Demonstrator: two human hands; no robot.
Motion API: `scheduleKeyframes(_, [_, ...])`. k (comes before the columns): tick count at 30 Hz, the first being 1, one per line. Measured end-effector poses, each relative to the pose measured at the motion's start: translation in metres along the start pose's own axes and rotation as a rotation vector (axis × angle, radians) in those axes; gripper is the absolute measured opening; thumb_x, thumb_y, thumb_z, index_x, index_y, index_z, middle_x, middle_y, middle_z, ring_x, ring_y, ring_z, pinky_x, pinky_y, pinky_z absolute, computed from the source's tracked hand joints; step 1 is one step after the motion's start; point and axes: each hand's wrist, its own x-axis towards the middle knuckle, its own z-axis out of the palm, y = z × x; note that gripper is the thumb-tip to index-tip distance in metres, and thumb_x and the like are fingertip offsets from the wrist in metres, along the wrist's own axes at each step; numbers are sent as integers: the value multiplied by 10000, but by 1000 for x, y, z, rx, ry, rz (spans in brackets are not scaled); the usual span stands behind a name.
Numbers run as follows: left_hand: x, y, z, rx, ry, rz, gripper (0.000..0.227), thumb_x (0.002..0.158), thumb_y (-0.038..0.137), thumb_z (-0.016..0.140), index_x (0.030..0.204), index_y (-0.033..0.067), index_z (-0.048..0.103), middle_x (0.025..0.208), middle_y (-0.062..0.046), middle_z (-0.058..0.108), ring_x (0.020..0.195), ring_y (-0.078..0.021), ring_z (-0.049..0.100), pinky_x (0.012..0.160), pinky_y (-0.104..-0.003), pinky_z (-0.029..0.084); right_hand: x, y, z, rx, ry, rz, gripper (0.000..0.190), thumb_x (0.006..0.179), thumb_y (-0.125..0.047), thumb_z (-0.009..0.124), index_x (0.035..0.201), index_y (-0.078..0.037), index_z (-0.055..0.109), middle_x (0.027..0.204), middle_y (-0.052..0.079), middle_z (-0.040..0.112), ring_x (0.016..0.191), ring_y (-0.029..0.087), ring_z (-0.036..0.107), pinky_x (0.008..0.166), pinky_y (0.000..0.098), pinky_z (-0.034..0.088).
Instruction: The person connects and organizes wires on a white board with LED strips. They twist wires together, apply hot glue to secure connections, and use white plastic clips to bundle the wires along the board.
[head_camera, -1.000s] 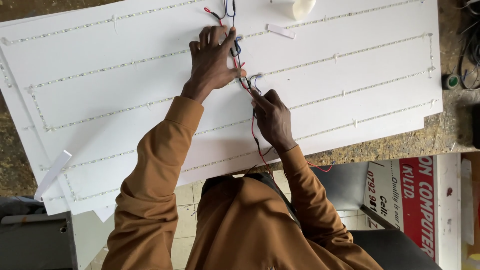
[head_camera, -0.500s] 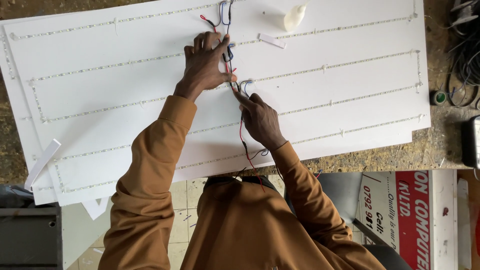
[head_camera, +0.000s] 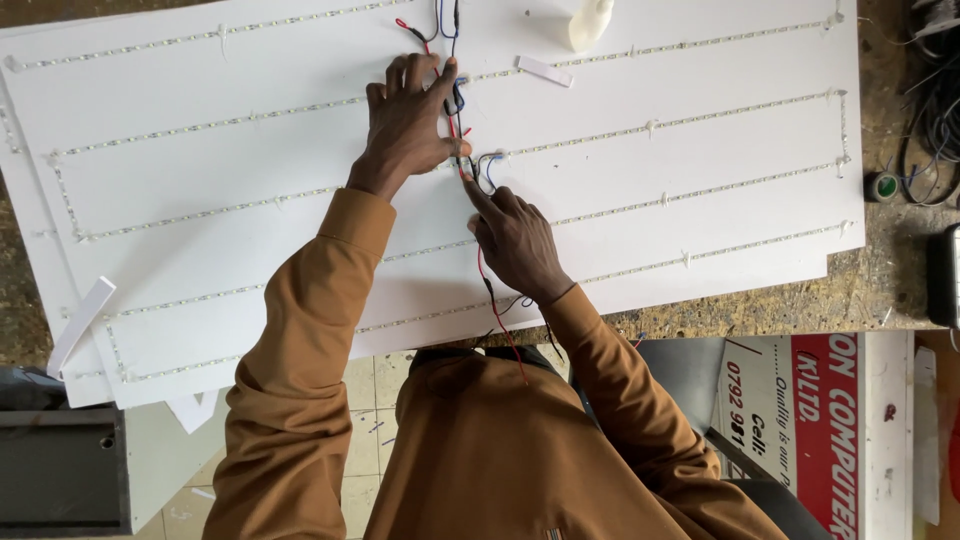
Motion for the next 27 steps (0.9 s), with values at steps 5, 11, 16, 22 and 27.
scheduleKeyframes(5, [-2,-4,11,39,25,27,1218,703,619,1047,1679,175,467,1633,-93,421,1496,-393,347,1041,-626,427,-4,-4,14,-200,31,-6,503,1110,-191,633,1608,-151,582,1002,111,624,831,394,635,660,536,500])
scheduleKeyframes(11, [1,0,6,28,29,50,1178,719,596,1030,1661,171,466,1623,-98,421,1471,-409,361,1019,-626,423,-8,0,5,-142,92,-26,555,1145,-122,590,1692,-126,491,1028,90,700,860,372,656,680,506,506])
scheduleKeyframes(16, [-1,-3,10,33,18,46,1181,722,600,1026,1666,172,459,1590,-79,419,1456,-404,365,1023,-615,428,-8,3,12,-52,121,52,616,1184,-193,562,1775,-156,392,925,95,736,809,370,677,637,528,499])
scheduleKeyframes(22, [0,-4,14,44,30,35,1208,707,613,1061,1656,164,463,1593,-85,434,1478,-409,366,1021,-641,444,8,7,7,-57,-29,117,724,971,-100,553,1687,-203,556,870,135,720,708,490,655,507,625,439])
scheduleKeyframes(27, [2,-4,11,44,78,62,1216,672,588,1081,1633,156,474,1564,-105,452,1433,-418,388,965,-626,458,5,10,4,29,-12,58,673,1036,-77,553,1693,-224,566,870,94,718,766,413,663,581,570,453])
